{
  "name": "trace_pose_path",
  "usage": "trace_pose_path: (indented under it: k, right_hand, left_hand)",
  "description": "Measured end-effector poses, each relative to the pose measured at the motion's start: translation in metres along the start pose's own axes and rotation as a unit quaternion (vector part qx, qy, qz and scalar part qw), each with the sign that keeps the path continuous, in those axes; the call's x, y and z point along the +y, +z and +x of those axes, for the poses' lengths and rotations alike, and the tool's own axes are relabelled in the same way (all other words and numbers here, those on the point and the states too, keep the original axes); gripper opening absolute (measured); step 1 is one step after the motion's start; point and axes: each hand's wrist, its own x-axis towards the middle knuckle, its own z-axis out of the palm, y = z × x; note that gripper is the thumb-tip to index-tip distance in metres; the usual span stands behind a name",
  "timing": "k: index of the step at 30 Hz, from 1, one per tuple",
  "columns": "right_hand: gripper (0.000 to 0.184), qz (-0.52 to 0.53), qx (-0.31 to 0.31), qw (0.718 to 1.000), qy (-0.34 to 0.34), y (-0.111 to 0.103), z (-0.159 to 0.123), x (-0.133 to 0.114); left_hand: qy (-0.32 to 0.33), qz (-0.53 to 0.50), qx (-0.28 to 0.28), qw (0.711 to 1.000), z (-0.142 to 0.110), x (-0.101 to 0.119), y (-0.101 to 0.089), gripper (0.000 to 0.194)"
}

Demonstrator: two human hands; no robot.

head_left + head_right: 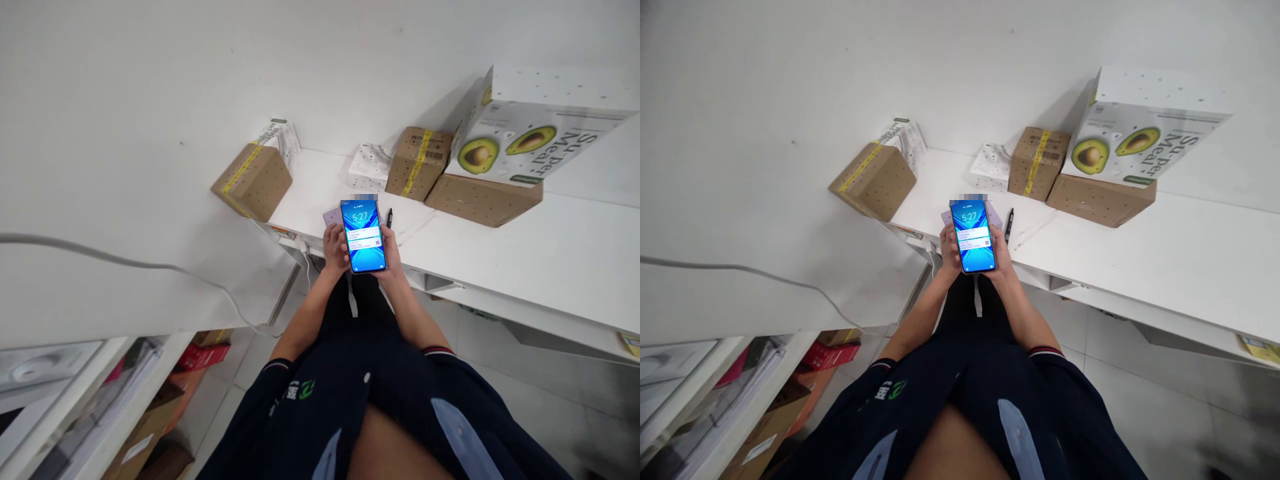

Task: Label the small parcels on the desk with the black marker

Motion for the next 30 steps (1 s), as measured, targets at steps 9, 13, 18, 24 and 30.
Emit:
trace_pose_path:
  k: [9, 13, 18, 24, 30]
  right_hand:
    - [0.055, -0.180, 0.190, 0.955, -0.138, -0.051, -0.036, -0.035]
    - [0.058, -0.471, 0.390, 0.768, -0.192, -0.088, -0.055, -0.057]
    - [0.061, -0.751, 0.494, 0.427, -0.099, -0.120, -0.060, -0.070]
    - [0.057, -0.797, 0.503, 0.322, -0.088, -0.139, -0.056, -0.067]
    - [0.052, -0.798, 0.481, 0.341, -0.124, -0.142, -0.049, -0.066]
  left_hand:
    - [0.097, 0.081, 0.025, 0.992, 0.003, 0.004, -0.023, 0.033]
    - [0.009, 0.040, 0.000, 0.999, 0.012, -0.009, -0.042, 0.077]
    - [-0.087, -0.028, -0.175, 0.980, 0.029, -0.012, -0.059, 0.115]
    - [-0.065, -0.032, -0.192, 0.979, 0.031, -0.004, -0.063, 0.094]
    - [-0.141, -0.002, -0.080, 0.987, 0.045, -0.012, -0.064, 0.083]
